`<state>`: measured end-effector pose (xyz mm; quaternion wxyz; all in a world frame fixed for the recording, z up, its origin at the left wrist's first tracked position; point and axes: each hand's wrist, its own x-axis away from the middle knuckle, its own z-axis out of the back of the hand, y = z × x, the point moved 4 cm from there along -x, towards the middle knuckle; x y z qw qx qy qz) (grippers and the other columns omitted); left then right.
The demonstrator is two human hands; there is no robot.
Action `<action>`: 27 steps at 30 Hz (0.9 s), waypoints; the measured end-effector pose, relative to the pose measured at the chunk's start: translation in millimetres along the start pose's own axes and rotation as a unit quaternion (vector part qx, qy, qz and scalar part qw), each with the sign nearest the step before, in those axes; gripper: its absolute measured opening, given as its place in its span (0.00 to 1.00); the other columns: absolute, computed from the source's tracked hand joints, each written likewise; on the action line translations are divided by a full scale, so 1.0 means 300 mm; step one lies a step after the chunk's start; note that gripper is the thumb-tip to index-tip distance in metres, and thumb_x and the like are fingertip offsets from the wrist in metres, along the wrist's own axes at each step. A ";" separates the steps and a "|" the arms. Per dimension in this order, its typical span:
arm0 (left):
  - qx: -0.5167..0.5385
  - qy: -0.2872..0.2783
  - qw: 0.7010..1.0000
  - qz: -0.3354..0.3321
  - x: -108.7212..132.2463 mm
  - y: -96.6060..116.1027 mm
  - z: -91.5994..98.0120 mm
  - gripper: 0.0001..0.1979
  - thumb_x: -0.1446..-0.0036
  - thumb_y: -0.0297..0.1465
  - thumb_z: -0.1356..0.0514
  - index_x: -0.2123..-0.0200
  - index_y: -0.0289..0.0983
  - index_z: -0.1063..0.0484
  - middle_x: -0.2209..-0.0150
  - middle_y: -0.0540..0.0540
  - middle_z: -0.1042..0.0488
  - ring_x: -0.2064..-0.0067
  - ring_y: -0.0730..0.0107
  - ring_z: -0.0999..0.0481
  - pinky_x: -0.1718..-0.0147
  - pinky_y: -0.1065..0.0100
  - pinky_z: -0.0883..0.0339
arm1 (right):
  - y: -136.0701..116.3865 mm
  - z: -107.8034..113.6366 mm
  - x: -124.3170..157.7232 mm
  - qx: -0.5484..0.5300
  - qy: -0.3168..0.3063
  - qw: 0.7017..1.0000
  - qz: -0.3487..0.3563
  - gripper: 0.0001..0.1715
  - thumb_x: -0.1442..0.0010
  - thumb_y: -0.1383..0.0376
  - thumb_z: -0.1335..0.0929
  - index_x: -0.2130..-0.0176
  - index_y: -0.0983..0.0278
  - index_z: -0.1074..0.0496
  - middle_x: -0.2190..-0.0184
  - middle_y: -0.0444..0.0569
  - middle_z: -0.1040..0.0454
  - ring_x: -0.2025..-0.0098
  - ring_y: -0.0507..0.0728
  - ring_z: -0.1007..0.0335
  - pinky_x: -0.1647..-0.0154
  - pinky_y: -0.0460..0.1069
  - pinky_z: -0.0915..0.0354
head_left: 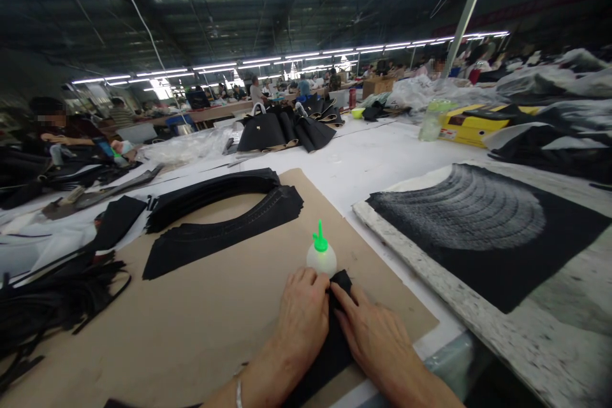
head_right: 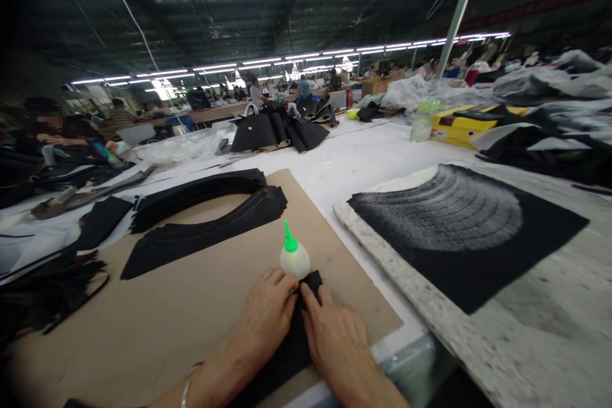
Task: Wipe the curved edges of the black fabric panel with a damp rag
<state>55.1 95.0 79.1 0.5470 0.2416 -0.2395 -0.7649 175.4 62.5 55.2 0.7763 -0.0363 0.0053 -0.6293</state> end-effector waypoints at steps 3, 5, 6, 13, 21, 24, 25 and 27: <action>0.043 0.006 0.998 0.033 -0.017 -0.033 -0.005 0.10 0.45 0.19 0.48 0.69 0.37 0.30 0.65 0.45 0.29 0.58 0.60 0.33 0.56 0.61 0.44 | 0.015 0.001 -0.003 -0.052 -0.006 0.999 -0.011 0.26 0.31 0.63 0.41 0.36 0.57 0.40 0.50 0.53 0.27 0.62 0.62 0.23 0.63 0.55 0.28; 0.094 -0.007 0.994 0.053 -0.032 -0.058 -0.007 0.09 0.47 0.20 0.46 0.69 0.37 0.29 0.68 0.47 0.29 0.62 0.63 0.32 0.60 0.64 0.42 | 0.034 0.004 -0.010 -0.117 0.001 0.993 -0.024 0.24 0.32 0.63 0.41 0.38 0.58 0.39 0.51 0.53 0.27 0.60 0.63 0.23 0.61 0.55 0.29; 0.124 -0.019 0.990 0.060 -0.039 -0.070 -0.009 0.08 0.48 0.21 0.45 0.69 0.37 0.29 0.70 0.49 0.29 0.65 0.66 0.32 0.63 0.66 0.42 | 0.047 0.007 -0.016 -0.151 0.010 0.988 -0.033 0.23 0.32 0.63 0.41 0.39 0.58 0.38 0.50 0.52 0.27 0.59 0.62 0.23 0.60 0.55 0.29; 0.317 -0.125 0.938 0.059 -0.061 -0.090 -0.002 0.14 0.55 0.27 0.41 0.61 0.34 0.28 0.74 0.53 0.34 0.73 0.74 0.39 0.71 0.72 0.46 | 0.121 0.073 -0.087 -0.316 0.030 0.948 0.023 0.27 0.40 0.70 0.38 0.42 0.57 0.33 0.43 0.54 0.39 0.54 0.59 0.27 0.49 0.56 0.37; 0.383 -0.166 0.907 0.053 -0.044 -0.074 0.025 0.14 0.52 0.33 0.40 0.61 0.34 0.26 0.74 0.52 0.36 0.71 0.74 0.37 0.70 0.73 0.45 | 0.150 0.100 -0.122 -0.464 -0.074 0.877 0.103 0.09 0.42 0.64 0.35 0.64 0.63 0.25 0.68 0.45 0.27 0.64 0.56 0.30 0.60 0.49 0.37; 0.360 -0.154 0.919 0.043 -0.048 -0.071 0.019 0.11 0.50 0.32 0.41 0.63 0.34 0.27 0.73 0.51 0.34 0.70 0.72 0.35 0.69 0.72 0.43 | 0.158 0.077 -0.123 -0.500 -0.109 0.855 0.088 0.12 0.40 0.61 0.36 0.67 0.64 0.27 0.76 0.41 0.31 0.74 0.52 0.36 0.71 0.46 0.40; 0.345 -0.140 0.927 0.035 -0.048 -0.066 0.019 0.10 0.50 0.31 0.41 0.63 0.34 0.28 0.73 0.51 0.34 0.70 0.72 0.35 0.69 0.71 0.42 | 0.158 0.074 -0.122 -0.510 -0.112 0.849 0.083 0.12 0.41 0.60 0.36 0.66 0.65 0.27 0.75 0.42 0.31 0.74 0.51 0.37 0.72 0.46 0.41; 0.308 -0.100 0.946 0.016 -0.040 -0.046 0.025 0.07 0.50 0.28 0.41 0.64 0.36 0.28 0.71 0.51 0.32 0.68 0.70 0.34 0.66 0.69 0.41 | 0.155 0.075 -0.118 -0.529 -0.110 0.838 0.074 0.12 0.41 0.59 0.35 0.66 0.65 0.27 0.73 0.42 0.30 0.71 0.52 0.36 0.70 0.46 0.41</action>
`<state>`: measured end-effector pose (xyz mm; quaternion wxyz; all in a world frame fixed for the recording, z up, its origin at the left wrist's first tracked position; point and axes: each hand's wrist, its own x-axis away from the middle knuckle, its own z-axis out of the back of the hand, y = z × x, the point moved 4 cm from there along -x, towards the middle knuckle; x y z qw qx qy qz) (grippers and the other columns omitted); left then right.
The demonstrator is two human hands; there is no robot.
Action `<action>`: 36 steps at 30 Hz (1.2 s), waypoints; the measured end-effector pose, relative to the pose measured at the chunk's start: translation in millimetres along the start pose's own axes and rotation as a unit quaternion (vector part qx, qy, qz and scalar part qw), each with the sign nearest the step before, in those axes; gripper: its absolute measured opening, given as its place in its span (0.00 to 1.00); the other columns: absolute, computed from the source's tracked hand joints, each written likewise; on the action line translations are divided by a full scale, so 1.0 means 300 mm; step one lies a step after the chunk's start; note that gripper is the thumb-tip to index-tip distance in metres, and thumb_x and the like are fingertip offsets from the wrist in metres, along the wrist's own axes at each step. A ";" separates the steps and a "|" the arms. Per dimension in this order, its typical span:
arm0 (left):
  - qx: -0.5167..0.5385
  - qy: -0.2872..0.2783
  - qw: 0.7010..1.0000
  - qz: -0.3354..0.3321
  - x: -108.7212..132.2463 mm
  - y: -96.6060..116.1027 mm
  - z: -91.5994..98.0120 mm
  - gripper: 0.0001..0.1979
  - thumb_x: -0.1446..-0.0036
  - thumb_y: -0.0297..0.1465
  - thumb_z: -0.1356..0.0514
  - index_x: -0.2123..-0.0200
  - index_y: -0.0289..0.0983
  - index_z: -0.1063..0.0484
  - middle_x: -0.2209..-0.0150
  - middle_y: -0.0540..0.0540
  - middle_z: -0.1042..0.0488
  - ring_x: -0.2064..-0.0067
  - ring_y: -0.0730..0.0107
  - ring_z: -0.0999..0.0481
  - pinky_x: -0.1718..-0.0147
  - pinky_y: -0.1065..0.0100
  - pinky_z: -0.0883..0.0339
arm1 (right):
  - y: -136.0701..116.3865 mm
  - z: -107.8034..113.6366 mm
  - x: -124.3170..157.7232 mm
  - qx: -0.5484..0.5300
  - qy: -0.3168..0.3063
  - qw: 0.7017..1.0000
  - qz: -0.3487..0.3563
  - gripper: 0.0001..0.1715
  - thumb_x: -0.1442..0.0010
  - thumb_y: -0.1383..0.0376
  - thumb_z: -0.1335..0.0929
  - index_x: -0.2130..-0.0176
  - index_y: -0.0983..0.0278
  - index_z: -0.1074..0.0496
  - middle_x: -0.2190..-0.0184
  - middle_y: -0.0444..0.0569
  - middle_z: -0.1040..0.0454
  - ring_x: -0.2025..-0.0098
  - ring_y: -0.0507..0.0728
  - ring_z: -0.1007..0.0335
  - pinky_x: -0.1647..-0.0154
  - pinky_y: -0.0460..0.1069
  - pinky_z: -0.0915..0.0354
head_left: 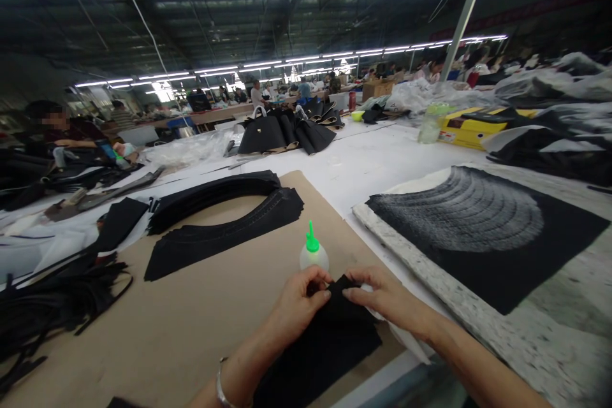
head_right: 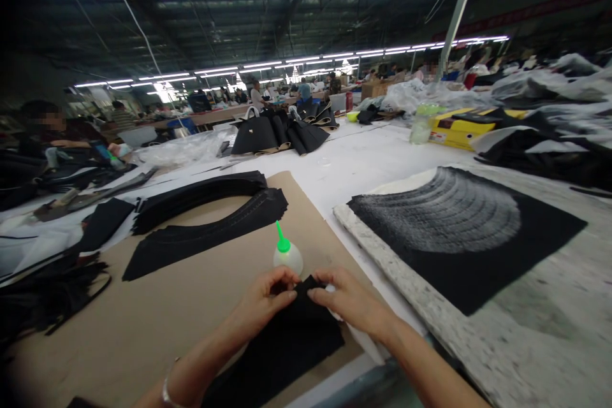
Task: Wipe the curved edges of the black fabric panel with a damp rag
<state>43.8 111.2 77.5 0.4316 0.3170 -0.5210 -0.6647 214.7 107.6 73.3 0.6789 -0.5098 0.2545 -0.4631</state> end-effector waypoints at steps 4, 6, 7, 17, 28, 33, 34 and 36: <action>-0.113 0.062 0.989 -0.077 0.042 0.063 -0.024 0.09 0.47 0.25 0.42 0.62 0.39 0.27 0.60 0.47 0.29 0.56 0.62 0.33 0.53 0.63 0.43 | -0.017 -0.007 0.008 -0.020 0.015 1.000 -0.001 0.12 0.43 0.59 0.35 0.67 0.66 0.27 0.71 0.44 0.29 0.67 0.54 0.36 0.66 0.47 0.40; -0.194 0.070 0.971 -0.119 0.059 0.089 -0.038 0.09 0.43 0.25 0.44 0.60 0.40 0.26 0.60 0.45 0.28 0.56 0.61 0.32 0.53 0.61 0.42 | -0.023 -0.007 0.010 -0.016 0.020 1.000 0.005 0.12 0.43 0.60 0.35 0.66 0.65 0.26 0.70 0.44 0.29 0.65 0.55 0.36 0.64 0.48 0.41; -0.223 0.074 0.963 -0.133 0.064 0.097 -0.041 0.10 0.41 0.25 0.45 0.60 0.39 0.26 0.61 0.45 0.27 0.57 0.61 0.31 0.55 0.61 0.41 | -0.025 -0.006 0.010 -0.013 0.022 1.000 0.008 0.11 0.44 0.61 0.35 0.65 0.65 0.26 0.69 0.44 0.28 0.64 0.55 0.36 0.63 0.48 0.41; -0.107 0.086 0.989 -0.063 0.042 0.069 -0.007 0.12 0.48 0.21 0.43 0.61 0.38 0.26 0.69 0.51 0.25 0.66 0.70 0.27 0.63 0.71 0.35 | -0.032 -0.005 0.010 0.017 0.028 0.999 -0.002 0.11 0.44 0.58 0.34 0.70 0.64 0.29 0.74 0.42 0.34 0.69 0.52 0.41 0.68 0.47 0.44; -0.118 0.086 0.989 -0.030 0.106 0.066 0.038 0.11 0.43 0.24 0.45 0.60 0.38 0.24 0.64 0.48 0.23 0.63 0.68 0.27 0.61 0.69 0.36 | -0.058 0.031 0.010 0.080 0.024 0.997 -0.008 0.13 0.45 0.58 0.35 0.71 0.64 0.27 0.74 0.44 0.29 0.69 0.55 0.36 0.69 0.48 0.41; -0.237 0.072 0.968 -0.045 0.258 0.026 0.066 0.12 0.43 0.20 0.45 0.61 0.38 0.25 0.60 0.45 0.25 0.56 0.63 0.28 0.56 0.65 0.35 | -0.023 0.048 0.001 0.110 -0.001 0.994 0.016 0.14 0.45 0.60 0.35 0.63 0.63 0.24 0.64 0.47 0.24 0.60 0.59 0.30 0.59 0.51 0.36; -0.261 0.069 0.961 -0.052 0.289 0.014 0.065 0.12 0.42 0.21 0.46 0.60 0.38 0.25 0.60 0.45 0.26 0.56 0.63 0.28 0.57 0.64 0.35 | -0.015 0.051 -0.002 0.118 -0.001 0.993 0.020 0.14 0.46 0.61 0.35 0.62 0.63 0.24 0.62 0.47 0.23 0.58 0.60 0.30 0.56 0.52 0.36; -0.298 0.075 0.949 -0.068 0.345 -0.009 0.060 0.13 0.39 0.21 0.48 0.59 0.38 0.27 0.61 0.44 0.27 0.58 0.63 0.28 0.59 0.64 0.33 | -0.005 0.055 -0.011 0.140 0.003 0.990 0.031 0.14 0.47 0.63 0.35 0.62 0.63 0.23 0.61 0.48 0.24 0.56 0.61 0.30 0.52 0.53 0.37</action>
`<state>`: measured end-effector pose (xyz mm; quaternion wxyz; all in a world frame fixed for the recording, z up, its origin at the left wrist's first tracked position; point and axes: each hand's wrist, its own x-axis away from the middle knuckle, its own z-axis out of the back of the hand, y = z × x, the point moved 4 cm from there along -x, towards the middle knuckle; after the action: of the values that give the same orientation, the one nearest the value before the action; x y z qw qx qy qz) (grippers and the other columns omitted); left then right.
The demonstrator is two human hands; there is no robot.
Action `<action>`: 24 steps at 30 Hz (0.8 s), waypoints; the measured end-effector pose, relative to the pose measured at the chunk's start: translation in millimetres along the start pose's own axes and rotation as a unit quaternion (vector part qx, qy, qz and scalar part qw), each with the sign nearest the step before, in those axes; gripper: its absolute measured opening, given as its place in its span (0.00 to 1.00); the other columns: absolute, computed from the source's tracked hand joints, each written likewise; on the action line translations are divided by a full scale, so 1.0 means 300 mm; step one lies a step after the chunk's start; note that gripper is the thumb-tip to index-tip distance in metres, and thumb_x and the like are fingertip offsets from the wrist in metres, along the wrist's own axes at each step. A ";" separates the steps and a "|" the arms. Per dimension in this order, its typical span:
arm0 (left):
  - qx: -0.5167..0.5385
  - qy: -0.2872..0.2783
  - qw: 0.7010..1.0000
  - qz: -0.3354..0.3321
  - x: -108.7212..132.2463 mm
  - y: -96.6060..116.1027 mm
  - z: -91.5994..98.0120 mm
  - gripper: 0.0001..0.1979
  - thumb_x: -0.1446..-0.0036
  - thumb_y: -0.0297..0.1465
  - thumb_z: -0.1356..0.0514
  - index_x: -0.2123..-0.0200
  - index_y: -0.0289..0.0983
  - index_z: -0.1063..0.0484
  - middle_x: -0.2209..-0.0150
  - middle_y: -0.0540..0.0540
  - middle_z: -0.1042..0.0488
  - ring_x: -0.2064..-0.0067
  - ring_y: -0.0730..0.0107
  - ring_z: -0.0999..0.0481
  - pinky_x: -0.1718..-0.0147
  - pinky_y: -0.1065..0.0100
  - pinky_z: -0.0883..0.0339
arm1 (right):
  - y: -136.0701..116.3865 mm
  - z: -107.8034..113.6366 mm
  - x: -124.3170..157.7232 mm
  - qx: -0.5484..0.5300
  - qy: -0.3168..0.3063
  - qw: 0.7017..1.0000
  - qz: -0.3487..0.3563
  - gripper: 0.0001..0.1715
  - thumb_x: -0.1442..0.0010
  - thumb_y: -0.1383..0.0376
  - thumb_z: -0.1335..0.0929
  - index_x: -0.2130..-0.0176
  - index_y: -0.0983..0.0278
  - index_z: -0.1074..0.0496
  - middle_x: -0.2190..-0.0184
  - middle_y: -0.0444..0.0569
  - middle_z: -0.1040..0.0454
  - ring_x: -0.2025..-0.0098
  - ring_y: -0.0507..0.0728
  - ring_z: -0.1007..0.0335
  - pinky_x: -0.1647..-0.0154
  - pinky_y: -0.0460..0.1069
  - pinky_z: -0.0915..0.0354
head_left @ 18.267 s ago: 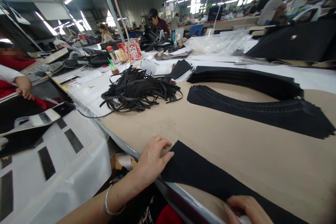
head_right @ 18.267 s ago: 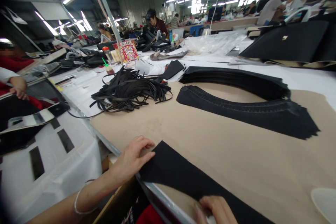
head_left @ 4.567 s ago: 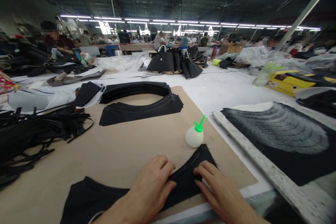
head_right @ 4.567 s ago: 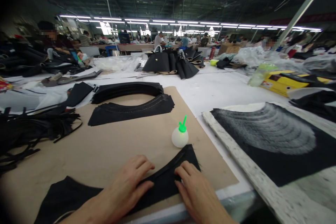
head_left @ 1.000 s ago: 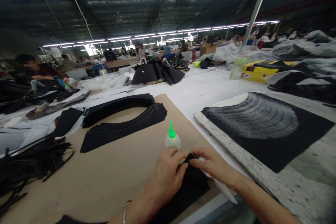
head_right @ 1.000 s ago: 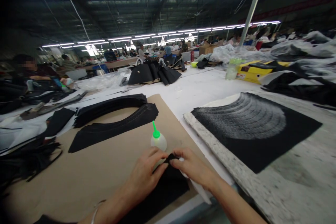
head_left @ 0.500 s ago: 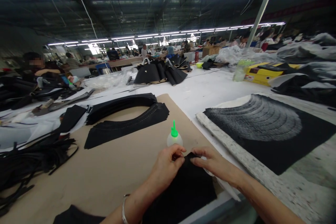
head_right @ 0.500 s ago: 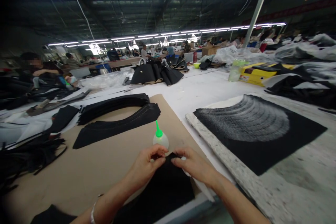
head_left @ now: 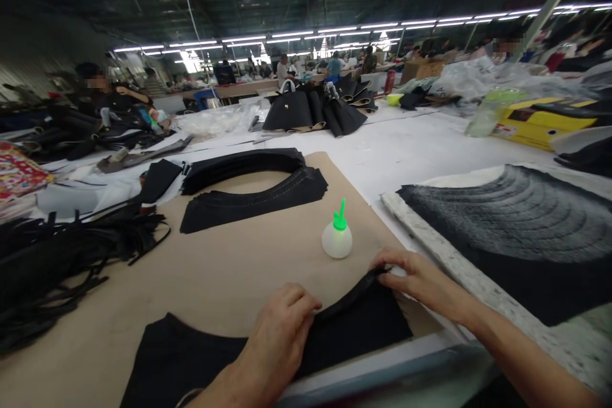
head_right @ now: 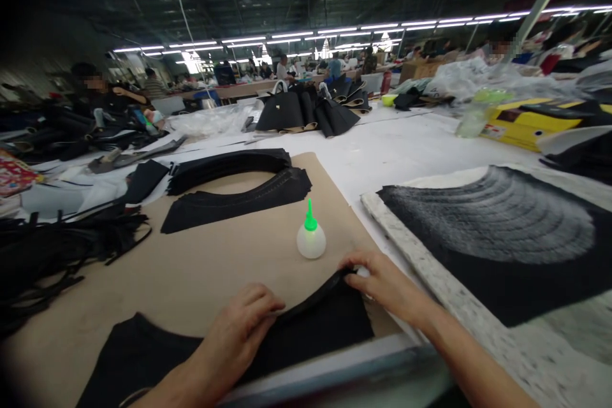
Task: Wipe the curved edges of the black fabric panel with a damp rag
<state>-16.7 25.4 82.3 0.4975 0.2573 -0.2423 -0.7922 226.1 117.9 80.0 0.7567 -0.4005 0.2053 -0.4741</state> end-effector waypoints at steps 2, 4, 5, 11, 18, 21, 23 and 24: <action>-0.045 0.013 0.999 -0.027 0.044 -0.006 -0.012 0.14 0.39 0.21 0.50 0.57 0.38 0.28 0.61 0.44 0.27 0.59 0.62 0.28 0.60 0.63 0.32 | 0.006 0.001 -0.010 0.031 0.008 0.999 0.011 0.12 0.47 0.64 0.34 0.63 0.62 0.23 0.60 0.49 0.24 0.54 0.61 0.30 0.49 0.54 0.39; -0.099 0.024 0.993 -0.066 0.072 -0.005 -0.029 0.16 0.40 0.19 0.52 0.55 0.37 0.29 0.61 0.43 0.27 0.60 0.61 0.29 0.61 0.61 0.31 | 0.011 0.001 -0.019 0.065 0.015 0.998 0.018 0.11 0.46 0.64 0.35 0.63 0.62 0.24 0.60 0.49 0.25 0.54 0.61 0.30 0.48 0.55 0.39; -0.126 0.027 0.988 -0.087 0.081 -0.002 -0.038 0.17 0.41 0.18 0.52 0.54 0.36 0.30 0.61 0.42 0.27 0.61 0.61 0.29 0.62 0.61 0.31 | 0.014 0.001 -0.021 0.080 0.019 0.996 0.020 0.11 0.45 0.64 0.35 0.63 0.62 0.24 0.60 0.50 0.26 0.54 0.61 0.30 0.48 0.55 0.39; -0.219 0.065 0.961 -0.153 0.092 0.015 -0.072 0.20 0.48 0.17 0.51 0.53 0.31 0.31 0.63 0.41 0.28 0.64 0.60 0.30 0.66 0.59 0.31 | -0.010 -0.005 0.006 0.212 0.076 0.974 0.025 0.19 0.38 0.65 0.41 0.53 0.60 0.27 0.53 0.51 0.29 0.58 0.59 0.28 0.52 0.55 0.36; -0.234 0.056 0.962 -0.131 0.093 0.018 -0.082 0.19 0.49 0.18 0.48 0.53 0.31 0.31 0.63 0.41 0.28 0.64 0.59 0.31 0.66 0.59 0.33 | -0.158 -0.149 0.055 0.311 -0.016 0.943 0.118 0.23 0.34 0.69 0.45 0.49 0.55 0.28 0.52 0.49 0.30 0.63 0.56 0.28 0.61 0.52 0.34; -0.244 0.062 0.959 -0.129 0.096 0.021 -0.087 0.19 0.50 0.19 0.48 0.53 0.30 0.31 0.63 0.40 0.28 0.64 0.58 0.30 0.65 0.59 0.33 | -0.170 -0.197 0.061 0.347 -0.048 0.927 0.132 0.24 0.37 0.73 0.43 0.51 0.55 0.27 0.52 0.50 0.30 0.62 0.58 0.29 0.61 0.53 0.33; -0.251 0.070 0.956 -0.133 0.099 0.023 -0.090 0.21 0.50 0.19 0.48 0.52 0.29 0.31 0.62 0.40 0.27 0.63 0.57 0.30 0.64 0.59 0.33 | -0.164 -0.209 0.064 0.359 -0.050 0.921 0.143 0.24 0.38 0.74 0.42 0.50 0.56 0.28 0.52 0.50 0.30 0.62 0.58 0.29 0.61 0.54 0.33; -0.256 0.078 0.954 -0.136 0.100 0.025 -0.091 0.21 0.50 0.20 0.48 0.51 0.29 0.31 0.62 0.40 0.27 0.63 0.57 0.30 0.64 0.59 0.34 | -0.161 -0.212 0.066 0.361 -0.048 0.919 0.150 0.25 0.38 0.74 0.42 0.49 0.56 0.28 0.52 0.50 0.29 0.63 0.58 0.29 0.61 0.54 0.33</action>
<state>-5.3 -8.4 61.6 0.4517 0.2132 0.0457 -0.8651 164.7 63.1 82.1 0.9211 -0.0869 0.0413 -0.3773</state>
